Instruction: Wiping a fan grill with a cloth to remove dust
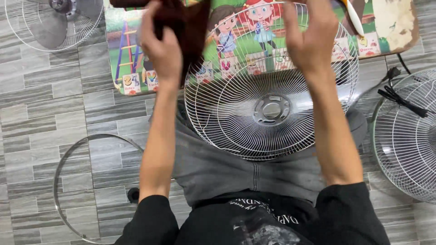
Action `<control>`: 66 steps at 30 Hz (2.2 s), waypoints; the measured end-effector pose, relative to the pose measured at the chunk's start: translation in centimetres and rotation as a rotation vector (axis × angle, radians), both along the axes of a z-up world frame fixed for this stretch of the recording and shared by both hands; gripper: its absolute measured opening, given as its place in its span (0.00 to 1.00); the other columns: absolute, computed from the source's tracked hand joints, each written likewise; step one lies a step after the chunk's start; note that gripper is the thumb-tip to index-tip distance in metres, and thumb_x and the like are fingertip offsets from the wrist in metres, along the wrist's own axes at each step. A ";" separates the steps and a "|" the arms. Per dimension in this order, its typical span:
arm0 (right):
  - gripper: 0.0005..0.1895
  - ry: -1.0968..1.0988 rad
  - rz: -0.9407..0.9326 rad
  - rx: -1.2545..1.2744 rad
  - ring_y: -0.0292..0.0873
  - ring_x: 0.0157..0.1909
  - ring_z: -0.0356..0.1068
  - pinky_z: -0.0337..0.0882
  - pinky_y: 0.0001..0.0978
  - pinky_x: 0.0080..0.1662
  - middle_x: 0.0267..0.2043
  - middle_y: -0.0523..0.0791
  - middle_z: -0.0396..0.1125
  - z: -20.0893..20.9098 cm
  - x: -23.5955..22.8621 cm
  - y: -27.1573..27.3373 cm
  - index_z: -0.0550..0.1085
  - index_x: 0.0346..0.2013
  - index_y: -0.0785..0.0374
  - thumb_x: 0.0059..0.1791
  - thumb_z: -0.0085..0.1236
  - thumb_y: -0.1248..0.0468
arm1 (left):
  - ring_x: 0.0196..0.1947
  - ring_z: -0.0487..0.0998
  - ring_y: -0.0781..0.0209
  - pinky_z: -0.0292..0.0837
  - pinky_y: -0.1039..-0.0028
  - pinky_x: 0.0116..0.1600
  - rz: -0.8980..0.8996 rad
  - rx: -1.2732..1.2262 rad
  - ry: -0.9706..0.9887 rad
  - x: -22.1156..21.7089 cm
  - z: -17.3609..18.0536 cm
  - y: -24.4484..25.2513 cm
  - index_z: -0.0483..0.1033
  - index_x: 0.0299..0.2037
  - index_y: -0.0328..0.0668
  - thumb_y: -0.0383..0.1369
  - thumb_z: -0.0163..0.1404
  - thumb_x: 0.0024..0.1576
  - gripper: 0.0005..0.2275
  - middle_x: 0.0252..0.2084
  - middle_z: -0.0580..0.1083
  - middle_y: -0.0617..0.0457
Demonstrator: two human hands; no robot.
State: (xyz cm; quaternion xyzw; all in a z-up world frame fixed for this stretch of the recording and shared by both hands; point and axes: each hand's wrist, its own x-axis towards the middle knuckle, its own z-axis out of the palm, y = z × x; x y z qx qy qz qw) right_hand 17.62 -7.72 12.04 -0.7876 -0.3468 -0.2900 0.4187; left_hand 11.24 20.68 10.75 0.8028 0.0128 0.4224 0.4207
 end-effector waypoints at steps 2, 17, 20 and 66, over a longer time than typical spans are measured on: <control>0.10 -0.098 -0.103 -0.068 0.55 0.42 0.74 0.72 0.46 0.44 0.45 0.58 0.74 -0.8 2.2 -1.2 0.77 0.49 0.76 0.61 0.56 0.67 | 0.46 0.80 0.56 0.80 0.68 0.55 0.154 0.037 0.000 1.7 0.4 1.4 0.73 0.51 0.50 0.17 0.50 0.51 0.20 0.46 0.78 0.54; 0.10 -0.031 -0.280 -0.177 0.50 0.42 0.72 0.66 0.40 0.45 0.45 0.47 0.76 -2.4 2.4 -1.1 0.79 0.47 0.66 0.57 0.56 0.61 | 0.36 0.65 0.62 0.63 0.71 0.40 -0.326 0.825 0.006 1.4 0.8 -7.7 0.83 0.49 0.52 0.39 0.61 0.59 0.10 0.47 0.68 0.56; 0.09 -0.020 -0.245 -0.160 0.51 0.42 0.72 0.65 0.42 0.45 0.44 0.48 0.76 -2.2 2.2 -1.1 0.78 0.47 0.66 0.57 0.56 0.63 | 0.35 0.74 0.60 0.76 0.75 0.37 -0.140 0.647 -0.021 2.4 0.9 -7.6 0.81 0.43 0.42 0.27 0.61 0.55 0.07 0.42 0.70 0.55; 0.10 -0.058 -0.317 -0.165 0.55 0.39 0.70 0.67 0.44 0.45 0.42 0.53 0.74 -3.2 1.9 -1.3 0.79 0.43 0.68 0.58 0.57 0.63 | 0.19 0.71 0.68 0.68 0.78 0.23 -0.009 0.553 0.028 0.6 -0.7 -10.8 0.83 0.42 0.42 0.27 0.58 0.57 0.05 0.36 0.73 0.59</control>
